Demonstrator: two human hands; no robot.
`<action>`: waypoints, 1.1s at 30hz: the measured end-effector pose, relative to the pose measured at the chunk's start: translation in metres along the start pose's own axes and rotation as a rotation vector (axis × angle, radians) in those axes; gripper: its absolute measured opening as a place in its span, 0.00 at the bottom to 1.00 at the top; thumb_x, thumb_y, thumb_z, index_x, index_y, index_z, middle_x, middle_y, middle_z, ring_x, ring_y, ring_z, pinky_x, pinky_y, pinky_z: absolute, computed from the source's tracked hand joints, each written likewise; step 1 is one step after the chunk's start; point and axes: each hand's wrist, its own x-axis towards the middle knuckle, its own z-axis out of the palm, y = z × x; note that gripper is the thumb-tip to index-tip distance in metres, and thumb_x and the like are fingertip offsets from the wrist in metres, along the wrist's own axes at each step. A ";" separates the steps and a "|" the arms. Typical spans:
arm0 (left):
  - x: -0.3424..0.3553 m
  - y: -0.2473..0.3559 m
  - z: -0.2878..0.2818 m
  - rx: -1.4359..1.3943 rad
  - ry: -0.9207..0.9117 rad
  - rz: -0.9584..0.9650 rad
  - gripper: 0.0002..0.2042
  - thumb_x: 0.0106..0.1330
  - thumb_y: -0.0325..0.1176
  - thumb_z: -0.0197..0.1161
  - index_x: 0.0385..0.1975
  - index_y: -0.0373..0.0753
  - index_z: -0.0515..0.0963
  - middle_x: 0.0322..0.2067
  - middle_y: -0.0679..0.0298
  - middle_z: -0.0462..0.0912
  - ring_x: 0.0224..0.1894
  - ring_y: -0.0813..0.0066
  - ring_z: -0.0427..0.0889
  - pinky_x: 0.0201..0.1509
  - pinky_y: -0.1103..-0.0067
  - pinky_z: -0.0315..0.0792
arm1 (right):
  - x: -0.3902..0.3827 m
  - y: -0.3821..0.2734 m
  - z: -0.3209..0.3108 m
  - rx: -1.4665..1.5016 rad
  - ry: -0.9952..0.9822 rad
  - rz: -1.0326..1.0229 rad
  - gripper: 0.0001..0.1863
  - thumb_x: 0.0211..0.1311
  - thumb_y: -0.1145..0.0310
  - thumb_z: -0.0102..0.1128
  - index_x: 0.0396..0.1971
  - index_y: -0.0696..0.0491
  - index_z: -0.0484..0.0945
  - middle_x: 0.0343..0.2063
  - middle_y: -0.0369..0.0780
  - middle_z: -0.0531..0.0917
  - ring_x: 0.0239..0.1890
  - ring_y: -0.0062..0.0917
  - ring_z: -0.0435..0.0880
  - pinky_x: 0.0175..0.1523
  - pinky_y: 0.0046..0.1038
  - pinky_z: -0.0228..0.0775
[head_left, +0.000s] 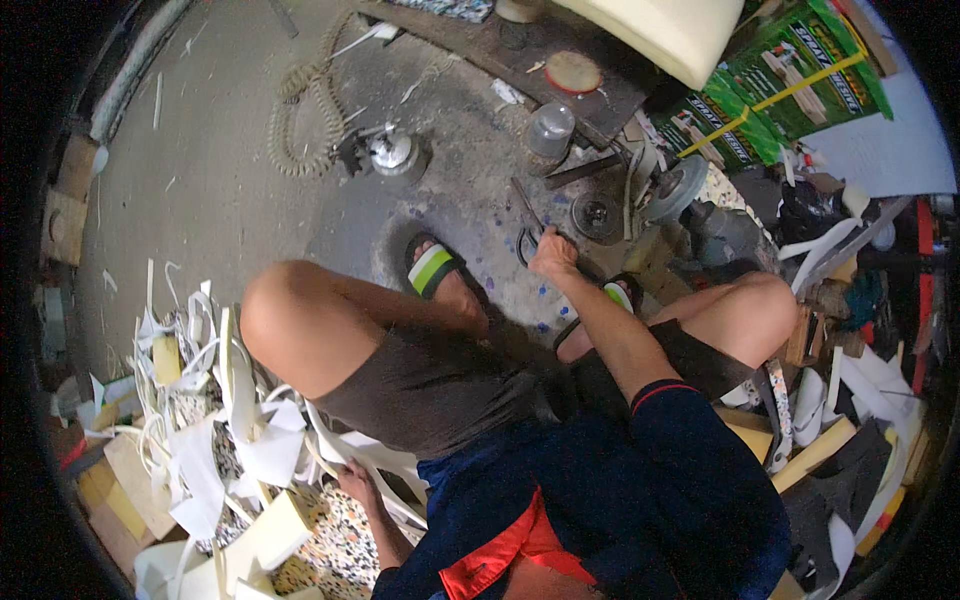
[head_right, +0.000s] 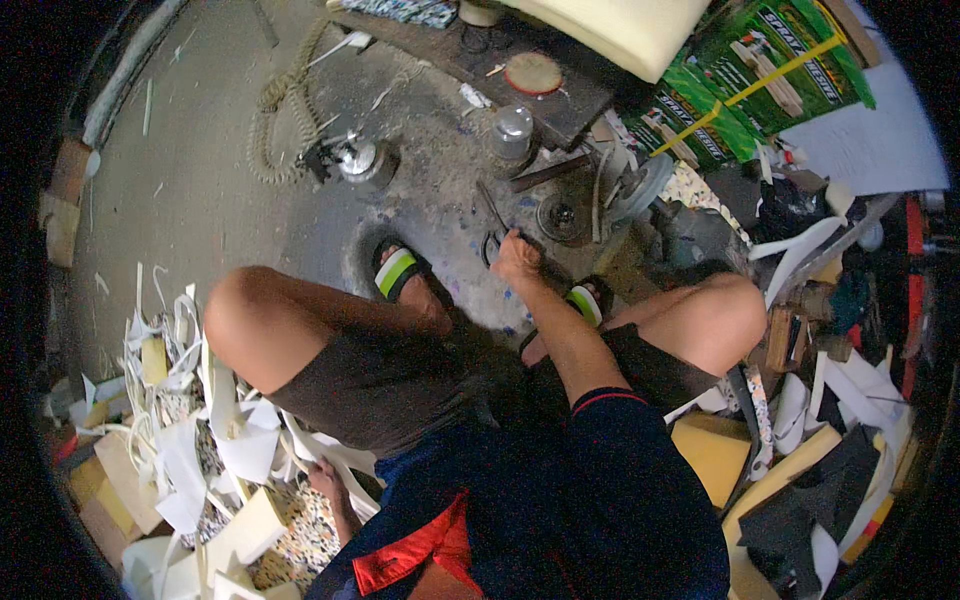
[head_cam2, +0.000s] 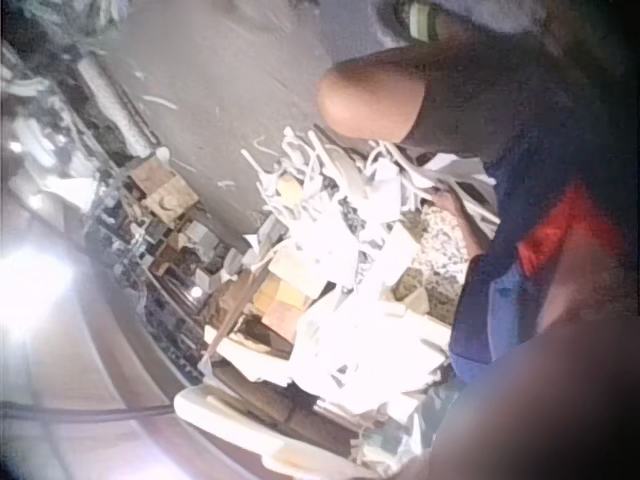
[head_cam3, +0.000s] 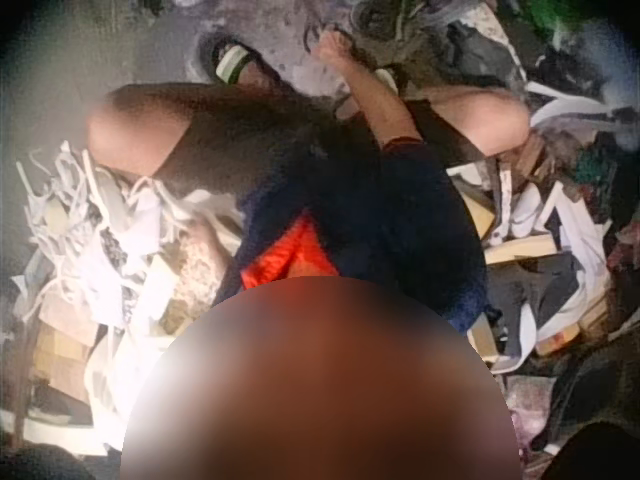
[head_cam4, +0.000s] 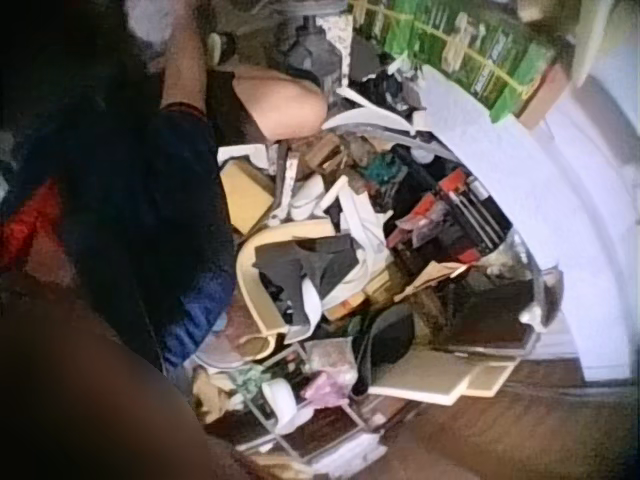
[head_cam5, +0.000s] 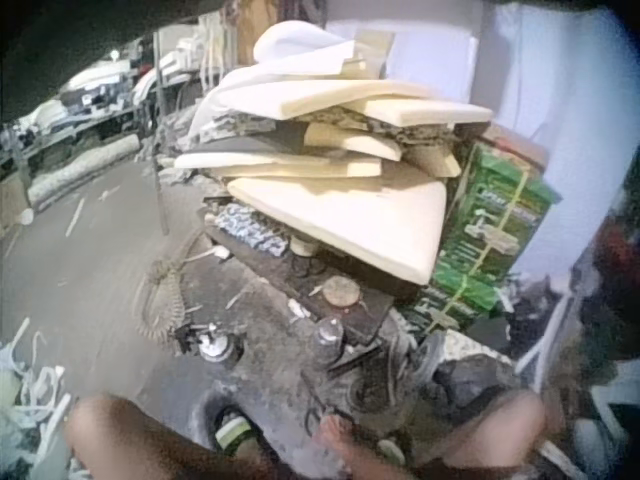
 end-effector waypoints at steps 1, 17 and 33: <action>0.002 -0.001 0.004 -0.022 -0.026 0.055 0.21 0.69 0.45 0.55 0.26 0.30 0.71 0.19 0.57 0.73 0.24 0.68 0.69 0.31 0.68 0.67 | -0.002 -0.001 -0.005 -0.008 -0.075 0.019 0.26 0.48 0.67 0.64 0.49 0.63 0.75 0.45 0.55 0.83 0.52 0.47 0.82 0.54 0.42 0.76; 0.029 0.029 0.041 0.107 -0.426 0.056 0.12 0.61 0.33 0.59 0.22 0.31 0.68 0.18 0.61 0.69 0.22 0.73 0.65 0.25 0.70 0.62 | -0.073 0.007 -0.145 0.289 0.533 -0.059 0.19 0.45 0.65 0.61 0.38 0.60 0.76 0.35 0.59 0.82 0.42 0.56 0.81 0.49 0.51 0.72; -0.006 -0.028 -0.008 0.047 0.291 -0.145 0.16 0.70 0.40 0.56 0.35 0.27 0.75 0.30 0.42 0.79 0.35 0.46 0.79 0.40 0.60 0.70 | 0.125 0.034 -0.275 0.048 0.726 -0.540 0.27 0.65 0.54 0.60 0.59 0.54 0.75 0.50 0.49 0.83 0.50 0.39 0.83 0.54 0.35 0.73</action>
